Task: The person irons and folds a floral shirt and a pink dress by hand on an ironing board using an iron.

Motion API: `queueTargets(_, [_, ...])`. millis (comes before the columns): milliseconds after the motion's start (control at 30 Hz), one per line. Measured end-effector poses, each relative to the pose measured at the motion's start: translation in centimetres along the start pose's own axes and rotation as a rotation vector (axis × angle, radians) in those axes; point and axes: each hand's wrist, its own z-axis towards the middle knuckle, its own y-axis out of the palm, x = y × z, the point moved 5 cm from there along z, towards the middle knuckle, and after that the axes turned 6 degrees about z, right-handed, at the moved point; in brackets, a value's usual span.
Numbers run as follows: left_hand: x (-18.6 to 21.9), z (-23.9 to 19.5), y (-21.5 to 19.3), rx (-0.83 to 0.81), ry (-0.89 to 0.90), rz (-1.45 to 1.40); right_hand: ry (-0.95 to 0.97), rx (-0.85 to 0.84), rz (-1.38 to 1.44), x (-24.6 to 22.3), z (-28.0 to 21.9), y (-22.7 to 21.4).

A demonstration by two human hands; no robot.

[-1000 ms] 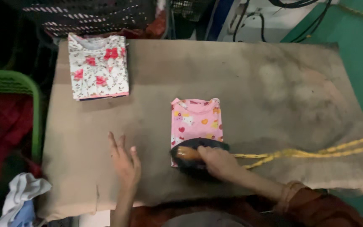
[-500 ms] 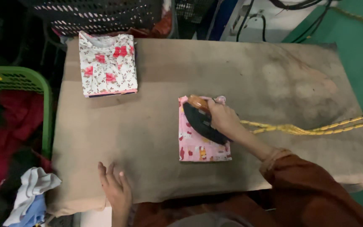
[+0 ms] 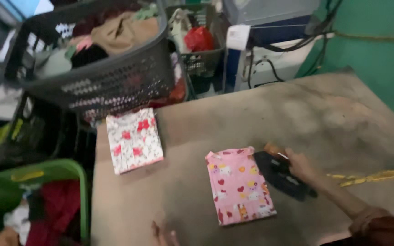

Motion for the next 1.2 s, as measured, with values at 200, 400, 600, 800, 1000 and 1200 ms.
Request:
queueTargets(200, [2.2,-2.9,4.8,-0.457,-0.026,0.115,0.171,0.01,-0.12,6.7,1.6,-3.9])
queueTargets(400, [8.0,-6.9,8.3,-0.365,0.014,-0.235,0.344,0.106,-0.325,8.6,2.4,-7.3])
queueTargets(600, [14.0,-4.0,7.9,-0.402,-0.064,-0.089,0.316,0.11,-0.404,11.0,5.8,-7.2])
queueTargets(800, [15.0,-3.1,7.4,-0.473,-0.278,-0.186,0.082,-0.056,-0.285,10.1,8.3,-5.8])
queueTargets(1000, [13.6,-3.2,8.3,-0.461,-0.415,-0.276,-0.192,-0.01,-0.028,-4.7,6.1,-5.9])
queueTargets(1200, [12.2,-2.6,8.4,-0.538,-0.419,-0.12,-0.179,-0.104,-0.121,-11.7,7.2,-0.1])
